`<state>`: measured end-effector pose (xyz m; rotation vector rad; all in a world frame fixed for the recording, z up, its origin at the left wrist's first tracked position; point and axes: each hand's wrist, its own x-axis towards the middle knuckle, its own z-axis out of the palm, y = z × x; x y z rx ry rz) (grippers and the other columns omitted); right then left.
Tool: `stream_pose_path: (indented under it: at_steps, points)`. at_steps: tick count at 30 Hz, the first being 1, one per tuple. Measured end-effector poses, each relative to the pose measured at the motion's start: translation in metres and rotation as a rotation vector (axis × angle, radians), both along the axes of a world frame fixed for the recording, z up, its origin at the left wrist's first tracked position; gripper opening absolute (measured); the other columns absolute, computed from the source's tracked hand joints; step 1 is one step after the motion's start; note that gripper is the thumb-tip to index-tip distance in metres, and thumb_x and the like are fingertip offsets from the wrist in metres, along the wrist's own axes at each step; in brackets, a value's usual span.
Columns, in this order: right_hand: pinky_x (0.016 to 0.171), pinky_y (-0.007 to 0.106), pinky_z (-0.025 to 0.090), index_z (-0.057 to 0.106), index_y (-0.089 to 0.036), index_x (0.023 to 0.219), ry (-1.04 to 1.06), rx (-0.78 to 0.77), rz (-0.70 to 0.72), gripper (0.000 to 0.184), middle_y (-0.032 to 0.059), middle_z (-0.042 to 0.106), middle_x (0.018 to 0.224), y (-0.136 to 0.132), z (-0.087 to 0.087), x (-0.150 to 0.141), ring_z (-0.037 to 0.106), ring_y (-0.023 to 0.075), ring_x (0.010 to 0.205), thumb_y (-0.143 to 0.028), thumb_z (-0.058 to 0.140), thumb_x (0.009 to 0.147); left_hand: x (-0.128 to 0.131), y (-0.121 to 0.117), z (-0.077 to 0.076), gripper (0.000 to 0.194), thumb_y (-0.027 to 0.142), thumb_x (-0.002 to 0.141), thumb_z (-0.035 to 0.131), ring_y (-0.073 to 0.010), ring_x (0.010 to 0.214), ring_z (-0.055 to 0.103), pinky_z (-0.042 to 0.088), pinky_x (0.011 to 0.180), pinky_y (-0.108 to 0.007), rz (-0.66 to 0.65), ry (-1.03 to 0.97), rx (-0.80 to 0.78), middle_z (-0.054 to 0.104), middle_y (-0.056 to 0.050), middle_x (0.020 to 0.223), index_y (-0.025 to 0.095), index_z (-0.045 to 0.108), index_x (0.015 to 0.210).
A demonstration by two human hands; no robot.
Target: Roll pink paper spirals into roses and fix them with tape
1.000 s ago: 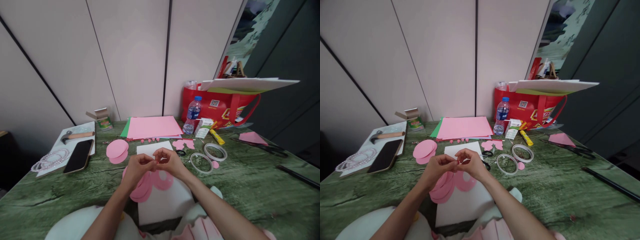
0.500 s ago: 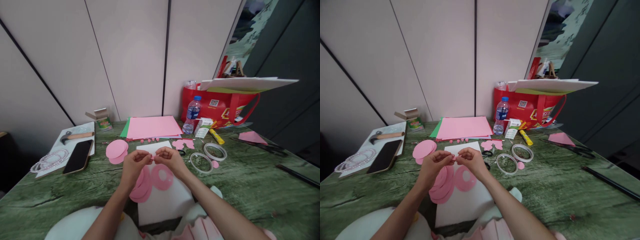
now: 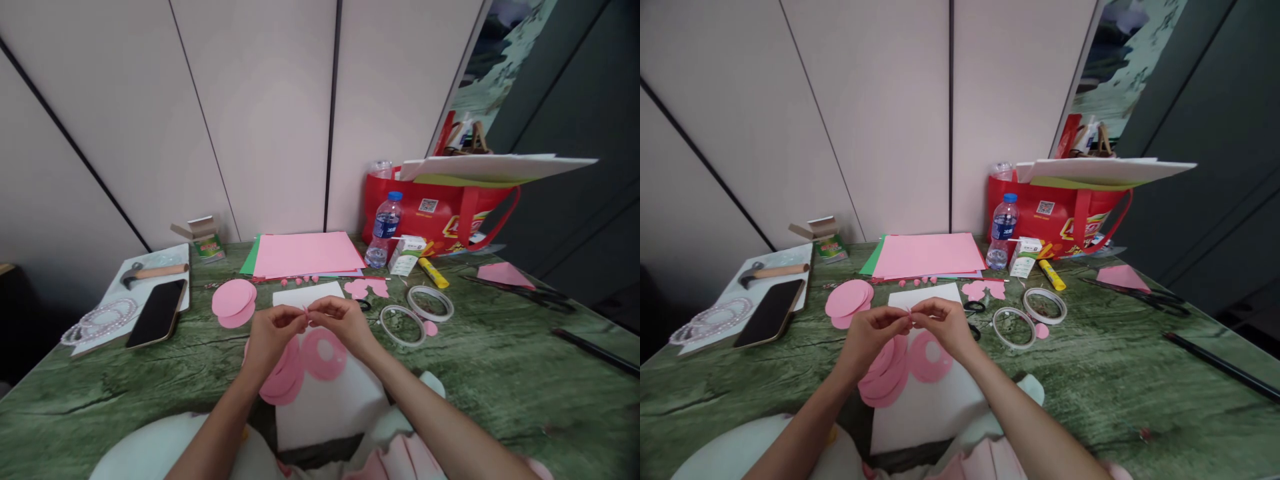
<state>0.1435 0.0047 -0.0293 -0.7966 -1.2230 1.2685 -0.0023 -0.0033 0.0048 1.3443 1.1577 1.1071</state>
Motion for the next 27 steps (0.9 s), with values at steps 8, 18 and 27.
stream_pose_path:
  at_steps: [8,18,27]
  points:
    - [0.061,0.026,0.051,0.067,-0.019,0.072,-0.098,0.104,-0.041,0.009,0.002,0.064,0.071,0.0007,-0.0027,-0.0011,0.06,0.0139,0.066,-0.023,0.067,0.064,-0.0005,0.0008,-0.0017,0.013,0.021,0.061,0.066,-0.0172,0.06,0.063,0.051,0.06,-0.028,0.002,0.013,0.002,0.066,-0.006,0.062,0.01,0.063,0.066]
    - [0.063,0.03,0.05,0.065,-0.017,0.072,-0.001,-0.047,0.033,0.019,0.0019,0.066,0.066,0.0001,-0.0034,-0.0015,0.062,0.0161,0.062,-0.028,0.072,0.058,0.0004,0.0006,-0.0023,0.011,0.021,0.065,0.061,-0.0163,0.06,0.061,0.049,0.059,-0.026,-0.008,0.151,0.099,0.066,-0.006,0.064,0.012,0.066,0.069]
    - [0.07,0.031,0.05,0.066,-0.016,0.066,0.238,-0.229,0.005,0.02,0.0024,0.068,0.068,-0.0051,-0.0016,-0.006,0.062,0.0146,0.065,-0.026,0.076,0.051,0.003,-0.0011,-0.0032,0.013,0.021,0.065,0.062,-0.0179,0.074,0.061,0.049,0.068,-0.029,-0.031,0.094,0.2,0.067,-0.007,0.078,0.014,0.065,0.076]
